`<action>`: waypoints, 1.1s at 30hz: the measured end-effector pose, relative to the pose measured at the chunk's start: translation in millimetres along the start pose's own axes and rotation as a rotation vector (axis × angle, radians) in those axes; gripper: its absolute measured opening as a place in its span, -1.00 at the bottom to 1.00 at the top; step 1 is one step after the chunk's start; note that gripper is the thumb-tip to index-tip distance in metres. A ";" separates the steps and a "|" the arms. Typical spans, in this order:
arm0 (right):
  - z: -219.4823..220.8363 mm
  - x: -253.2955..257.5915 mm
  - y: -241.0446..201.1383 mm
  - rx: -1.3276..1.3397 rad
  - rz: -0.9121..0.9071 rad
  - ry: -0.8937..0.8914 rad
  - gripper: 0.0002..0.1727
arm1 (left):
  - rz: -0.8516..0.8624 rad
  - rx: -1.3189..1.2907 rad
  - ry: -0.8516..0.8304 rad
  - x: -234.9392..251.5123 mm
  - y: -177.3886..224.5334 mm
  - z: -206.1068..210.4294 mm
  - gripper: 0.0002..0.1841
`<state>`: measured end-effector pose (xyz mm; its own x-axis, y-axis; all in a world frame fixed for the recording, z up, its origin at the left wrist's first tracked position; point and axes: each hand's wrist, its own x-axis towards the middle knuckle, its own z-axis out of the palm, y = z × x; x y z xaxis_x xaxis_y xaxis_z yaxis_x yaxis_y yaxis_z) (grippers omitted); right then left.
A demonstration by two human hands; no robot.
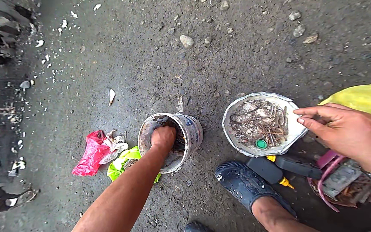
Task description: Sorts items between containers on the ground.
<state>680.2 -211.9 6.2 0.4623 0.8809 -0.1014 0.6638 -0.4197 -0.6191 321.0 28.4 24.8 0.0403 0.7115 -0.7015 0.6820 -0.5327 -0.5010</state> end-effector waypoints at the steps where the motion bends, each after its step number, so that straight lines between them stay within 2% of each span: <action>1: 0.5 -1.0 0.7 0.000 0.000 0.002 -0.77 | -0.005 -0.013 0.004 0.6 0.1 0.2 -0.84; 16: 10.9 -7.9 4.3 0.089 0.050 0.039 -0.80 | 0.067 -0.045 0.004 1.7 -5.2 6.4 -0.81; 25: 10.1 -7.4 9.0 0.140 0.126 0.078 -0.80 | -0.003 -0.116 -0.018 5.4 -2.7 7.0 -0.84; 33: 13.8 -9.7 2.3 0.192 0.076 0.100 -0.80 | 0.066 -0.003 -0.039 0.5 -7.3 10.9 -0.78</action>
<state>669.2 -218.4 -5.0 0.5689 0.8183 -0.0819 0.5051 -0.4263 -0.7505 308.0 27.6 22.6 0.0568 0.6568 -0.7520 0.6811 -0.5761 -0.4518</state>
